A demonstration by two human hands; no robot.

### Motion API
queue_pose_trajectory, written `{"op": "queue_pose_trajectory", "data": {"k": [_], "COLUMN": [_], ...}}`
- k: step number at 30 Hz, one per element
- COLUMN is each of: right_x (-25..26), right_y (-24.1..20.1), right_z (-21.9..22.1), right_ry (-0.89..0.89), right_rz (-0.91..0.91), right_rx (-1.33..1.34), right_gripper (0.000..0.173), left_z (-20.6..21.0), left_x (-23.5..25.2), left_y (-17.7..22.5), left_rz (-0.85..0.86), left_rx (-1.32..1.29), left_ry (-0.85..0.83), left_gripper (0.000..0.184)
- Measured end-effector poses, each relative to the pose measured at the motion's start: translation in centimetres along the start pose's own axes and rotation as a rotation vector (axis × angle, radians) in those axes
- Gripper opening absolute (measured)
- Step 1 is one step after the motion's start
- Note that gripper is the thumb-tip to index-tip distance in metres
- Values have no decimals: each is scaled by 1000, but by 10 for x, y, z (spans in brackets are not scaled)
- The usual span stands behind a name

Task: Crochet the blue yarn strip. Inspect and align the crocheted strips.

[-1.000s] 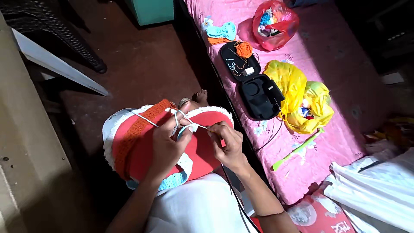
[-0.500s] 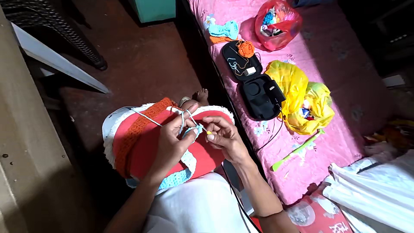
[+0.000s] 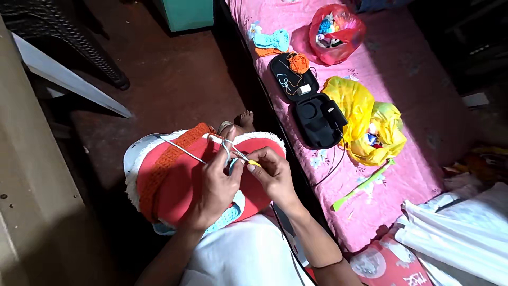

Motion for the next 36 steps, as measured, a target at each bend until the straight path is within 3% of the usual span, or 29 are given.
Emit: {"op": "queue_pose_trajectory", "data": {"k": [2, 3, 6, 8, 14, 17, 20, 23, 29, 33, 36], "right_x": [2, 4, 14, 14, 2, 0, -1, 2, 6, 11, 15], "right_y": [-4, -5, -2, 5, 6, 7, 13, 13, -2, -6, -7], "right_z": [2, 2, 2, 3, 0, -5, -10, -9, 6, 10, 8], "right_ry": [19, 8, -56, -52, 210, 211, 99, -21, -26, -64, -110], "right_rz": [-31, -10, 122, 121, -464, -563, -445, -292, -215, -64, 41], "right_rx": [-229, -223, 246, 435, -369, -493, -299, -151, -320, -87, 234], "right_gripper": [12, 11, 18, 24, 15, 14, 16, 21, 28, 31, 27], "left_z": [6, 7, 1, -6, -23, -32, -36, -29, -5, -4, -11], "left_x": [-5, -6, -3, 2, 14, 19, 20, 14, -1, -5, -1], "left_y": [1, 1, 3, 5, 0, -6, -10, -2, 8, 4, 3], "left_rz": [133, 181, 143, 41, -194, -271, -259, -106, 255, 199, 8], "left_rx": [140, 159, 46, -103, -385, -487, -477, -172, 205, 92, -157], "left_ry": [23, 35, 19, -18, -83, -73, -49, -85, -13, -13, -82], "left_gripper": [51, 47, 41, 50, 54, 50, 46, 41, 50, 47, 63]}}
Point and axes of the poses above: each hand's wrist, its own x-axis towards the middle knuckle, its own z-axis out of the palm, y = z × x, the point moved 4 cm from there along x, towards the middle knuckle, and after that the axes turned 8 degrees about -x, right-handed, at the moved point
